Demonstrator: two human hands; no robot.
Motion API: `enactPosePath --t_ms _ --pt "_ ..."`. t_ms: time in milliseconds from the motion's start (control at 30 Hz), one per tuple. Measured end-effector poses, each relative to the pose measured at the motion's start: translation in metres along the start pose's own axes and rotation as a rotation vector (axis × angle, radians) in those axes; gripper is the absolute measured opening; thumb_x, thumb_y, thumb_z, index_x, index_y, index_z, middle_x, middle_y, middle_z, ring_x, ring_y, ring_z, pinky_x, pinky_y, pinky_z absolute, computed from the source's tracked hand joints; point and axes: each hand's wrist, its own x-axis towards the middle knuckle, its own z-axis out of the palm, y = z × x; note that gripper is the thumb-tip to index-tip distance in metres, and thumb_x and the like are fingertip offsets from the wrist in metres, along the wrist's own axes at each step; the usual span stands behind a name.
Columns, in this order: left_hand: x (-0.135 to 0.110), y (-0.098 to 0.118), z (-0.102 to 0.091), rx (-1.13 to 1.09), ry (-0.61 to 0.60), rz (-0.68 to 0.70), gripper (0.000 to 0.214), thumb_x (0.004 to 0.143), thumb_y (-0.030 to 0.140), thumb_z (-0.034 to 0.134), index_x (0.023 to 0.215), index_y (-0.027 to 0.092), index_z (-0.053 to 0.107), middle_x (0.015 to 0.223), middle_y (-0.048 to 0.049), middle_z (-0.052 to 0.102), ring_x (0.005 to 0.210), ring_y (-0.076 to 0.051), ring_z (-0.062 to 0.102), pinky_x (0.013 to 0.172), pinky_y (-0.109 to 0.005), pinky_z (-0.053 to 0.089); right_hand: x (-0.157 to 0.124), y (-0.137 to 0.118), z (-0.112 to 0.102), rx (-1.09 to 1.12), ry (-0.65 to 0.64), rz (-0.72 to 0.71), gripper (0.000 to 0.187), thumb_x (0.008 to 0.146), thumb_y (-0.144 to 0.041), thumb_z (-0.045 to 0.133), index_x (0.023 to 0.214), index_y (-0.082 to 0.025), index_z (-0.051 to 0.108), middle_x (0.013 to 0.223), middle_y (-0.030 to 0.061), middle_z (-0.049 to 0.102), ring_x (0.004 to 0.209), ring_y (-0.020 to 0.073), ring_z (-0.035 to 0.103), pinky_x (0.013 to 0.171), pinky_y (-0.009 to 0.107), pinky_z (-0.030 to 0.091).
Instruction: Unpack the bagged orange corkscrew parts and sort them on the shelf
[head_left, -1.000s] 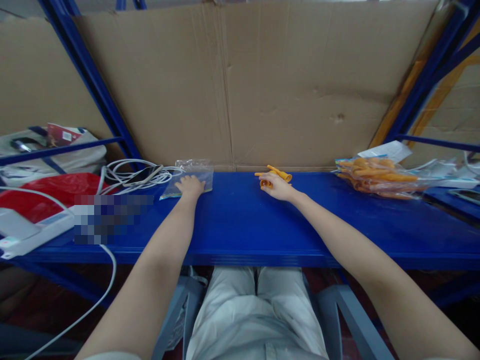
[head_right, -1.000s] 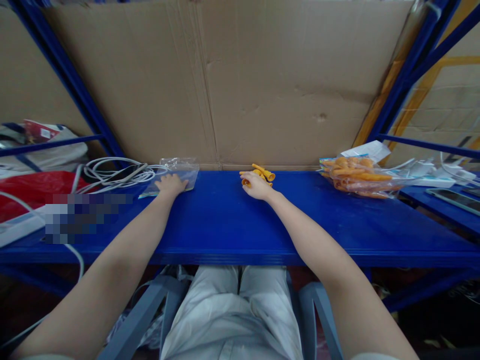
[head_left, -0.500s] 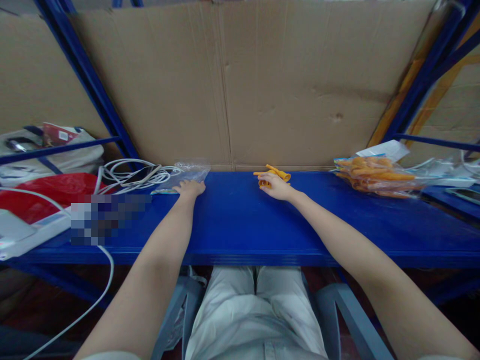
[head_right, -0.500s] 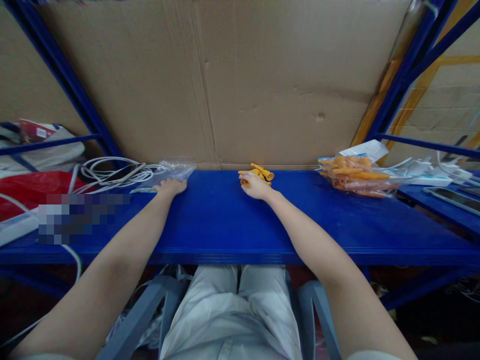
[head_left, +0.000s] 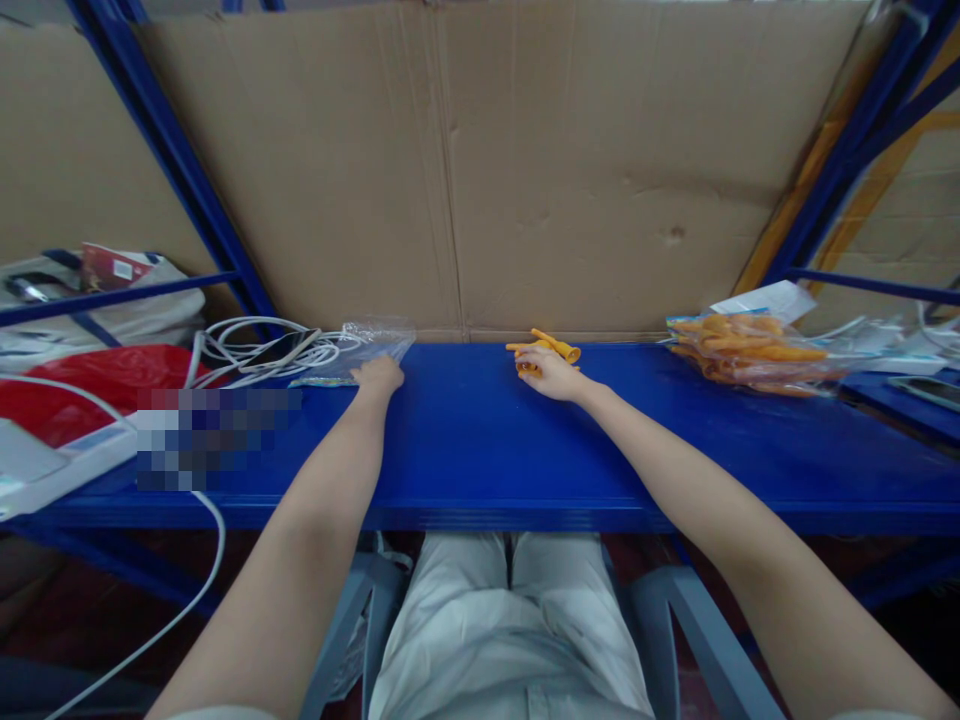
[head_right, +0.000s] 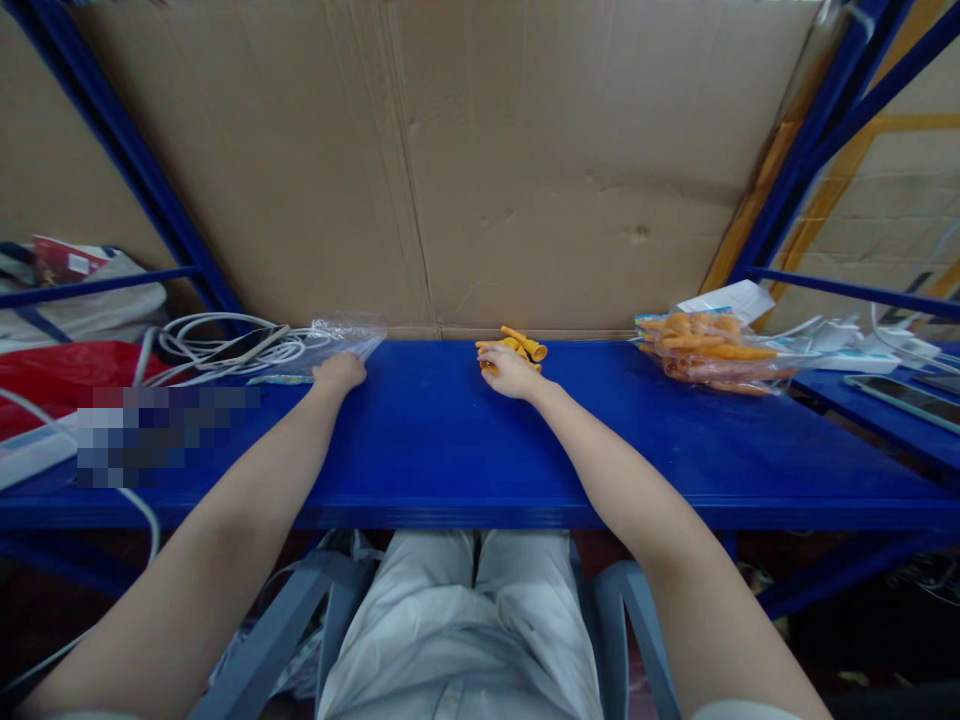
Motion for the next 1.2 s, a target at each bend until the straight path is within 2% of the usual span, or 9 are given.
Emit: enactPosePath --t_ms 100,300,467,533,700,867,933,1033,1200 --pt "0.003 -0.001 0.004 -0.042 -0.02 0.006 0.056 0.094 0.032 0.034 0.141 0.017 0.061 0.145 -0.0213 0.058 0.139 -0.039 0.05 0.114 -0.066 0.035 0.0 -0.002 -0.001 -0.003 -0.01 0.005 0.028 0.084 -0.011 0.064 0.109 -0.017 0.076 0.135 0.0162 0.066 0.131 0.0283 0.058 0.112 0.051 0.046" --pt "0.006 -0.004 0.01 -0.088 -0.014 0.03 0.061 0.095 0.035 0.028 0.148 0.02 0.054 0.156 -0.018 0.047 0.148 -0.04 0.038 0.114 -0.072 0.032 -0.001 0.0 -0.001 -0.036 -0.034 0.015 0.026 0.086 -0.014 0.062 0.108 -0.018 0.077 0.135 0.0158 0.066 0.131 0.0282 0.058 0.112 0.051 0.045" --pt "0.004 -0.003 0.008 -0.066 -0.03 0.019 0.062 0.097 0.037 0.026 0.15 0.015 0.051 0.161 -0.0176 0.04 0.151 -0.038 0.032 0.117 -0.069 0.031 -0.002 0.006 0.001 -0.037 -0.042 0.019 0.026 0.087 -0.018 0.063 0.109 -0.019 0.077 0.138 0.0157 0.065 0.133 0.0283 0.057 0.113 0.051 0.045" --pt "0.002 -0.001 0.007 -0.055 -0.023 0.026 0.062 0.097 0.037 0.027 0.149 0.014 0.051 0.161 -0.0187 0.041 0.151 -0.038 0.032 0.118 -0.069 0.029 -0.002 0.008 0.001 -0.039 -0.051 0.02 0.026 0.088 -0.018 0.063 0.109 -0.018 0.077 0.138 0.0163 0.064 0.135 0.0281 0.056 0.114 0.05 0.044" --pt "-0.002 0.002 0.005 -0.051 0.054 0.064 0.057 0.097 0.036 0.03 0.145 0.019 0.056 0.154 -0.0186 0.05 0.147 -0.04 0.039 0.116 -0.075 0.021 -0.003 0.012 0.001 -0.042 -0.083 0.026 0.027 0.089 -0.019 0.062 0.111 -0.018 0.077 0.144 0.016 0.06 0.139 0.0279 0.053 0.117 0.048 0.041" --pt "-0.008 0.007 -0.001 -0.05 0.094 0.112 0.057 0.099 0.035 0.028 0.144 0.015 0.055 0.158 -0.0185 0.045 0.149 -0.037 0.037 0.12 -0.071 0.017 -0.006 0.01 0.001 -0.065 -0.076 0.016 0.029 0.09 -0.015 0.056 0.111 -0.016 0.076 0.146 0.0176 0.058 0.138 0.0298 0.053 0.115 0.051 0.042" --pt "-0.01 0.009 -0.004 -0.055 0.114 0.146 0.057 0.099 0.033 0.026 0.146 0.016 0.054 0.16 -0.0173 0.043 0.149 -0.036 0.036 0.121 -0.071 0.015 -0.006 0.006 -0.001 -0.069 -0.052 0.016 0.029 0.091 -0.013 0.054 0.108 -0.014 0.076 0.141 0.0187 0.061 0.132 0.0296 0.058 0.113 0.051 0.044" --pt "-0.011 0.012 -0.005 -0.067 0.143 0.183 0.055 0.099 0.031 0.027 0.146 0.017 0.054 0.157 -0.0171 0.047 0.147 -0.036 0.039 0.119 -0.073 0.015 -0.005 -0.003 -0.005 -0.104 -0.04 0.019 0.026 0.091 -0.013 0.052 0.1 -0.013 0.077 0.122 0.0183 0.07 0.118 0.0283 0.065 0.105 0.049 0.05" --pt "-0.01 0.012 -0.003 -0.079 0.173 0.215 0.054 0.098 0.029 0.03 0.143 0.018 0.056 0.152 -0.0179 0.052 0.145 -0.038 0.042 0.119 -0.072 0.017 -0.004 -0.011 -0.005 -0.21 -0.142 0.041 0.024 0.091 -0.016 0.053 0.084 -0.018 0.075 0.096 0.0107 0.074 0.096 0.0241 0.069 0.09 0.039 0.054"
